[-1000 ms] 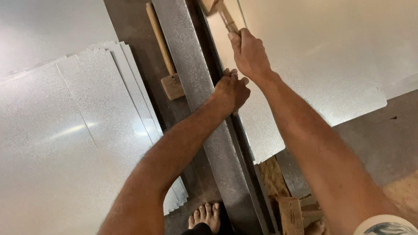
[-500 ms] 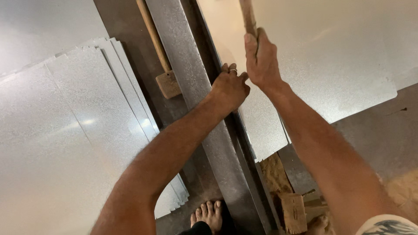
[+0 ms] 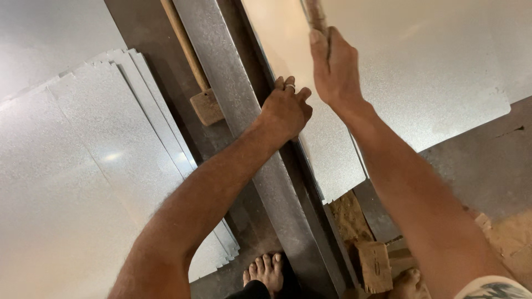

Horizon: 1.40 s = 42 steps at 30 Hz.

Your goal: The person kneels on the floor and bends galvanized sheet metal by hand over a metal angle edge, hammering the fold with a wooden mallet. They reposition each sheet, press the fold flat, and set finished sheets onto a stack beside them.

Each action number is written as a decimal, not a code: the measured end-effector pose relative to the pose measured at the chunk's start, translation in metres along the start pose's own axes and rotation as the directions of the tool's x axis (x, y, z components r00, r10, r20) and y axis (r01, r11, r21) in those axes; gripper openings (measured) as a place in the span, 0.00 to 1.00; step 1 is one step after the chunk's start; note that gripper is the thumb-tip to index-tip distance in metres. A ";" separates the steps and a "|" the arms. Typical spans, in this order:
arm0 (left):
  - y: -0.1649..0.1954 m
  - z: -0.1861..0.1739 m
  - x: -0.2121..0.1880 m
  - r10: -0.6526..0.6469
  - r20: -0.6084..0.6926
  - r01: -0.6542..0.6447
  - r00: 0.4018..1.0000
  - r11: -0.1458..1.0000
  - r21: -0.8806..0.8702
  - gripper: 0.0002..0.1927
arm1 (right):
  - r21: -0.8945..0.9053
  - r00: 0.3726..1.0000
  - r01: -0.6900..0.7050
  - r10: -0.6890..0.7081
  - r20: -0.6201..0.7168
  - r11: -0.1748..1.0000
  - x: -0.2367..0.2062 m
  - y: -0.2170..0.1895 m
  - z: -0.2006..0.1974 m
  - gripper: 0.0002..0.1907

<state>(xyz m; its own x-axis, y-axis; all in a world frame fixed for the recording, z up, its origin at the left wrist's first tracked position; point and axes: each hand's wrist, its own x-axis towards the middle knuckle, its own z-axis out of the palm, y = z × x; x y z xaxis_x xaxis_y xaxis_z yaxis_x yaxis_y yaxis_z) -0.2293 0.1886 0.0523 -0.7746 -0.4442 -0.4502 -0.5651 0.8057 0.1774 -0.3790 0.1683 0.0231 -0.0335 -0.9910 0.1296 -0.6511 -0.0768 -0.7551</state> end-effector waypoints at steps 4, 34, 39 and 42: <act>0.001 0.006 0.006 -0.033 0.087 0.030 0.996 0.999 0.036 0.28 | -0.013 0.984 -0.103 0.104 0.141 0.995 -0.041 0.014 -0.009 0.25; 0.101 0.064 -0.019 0.117 -0.138 -0.115 0.984 0.993 0.022 0.18 | -0.280 0.946 -0.192 0.253 0.202 0.941 -0.122 0.003 -0.034 0.23; 0.101 0.061 -0.022 0.190 -0.099 -0.183 0.977 0.981 0.071 0.16 | 0.138 0.994 0.003 0.012 -0.104 0.990 -0.151 -0.004 -0.049 0.24; 0.102 0.062 -0.021 0.158 -0.133 -0.148 0.978 0.986 0.078 0.15 | -0.318 0.973 -0.054 0.122 0.198 0.947 -0.167 0.003 -0.048 0.27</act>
<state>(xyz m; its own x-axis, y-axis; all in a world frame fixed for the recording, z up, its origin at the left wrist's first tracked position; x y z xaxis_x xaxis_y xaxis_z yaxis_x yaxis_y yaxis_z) -0.2528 0.3047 0.0254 -0.8848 -0.3597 -0.2961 -0.4202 0.8907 0.1737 -0.4119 0.3385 0.0300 0.0378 -0.9949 -0.0934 -0.8553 0.0161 -0.5178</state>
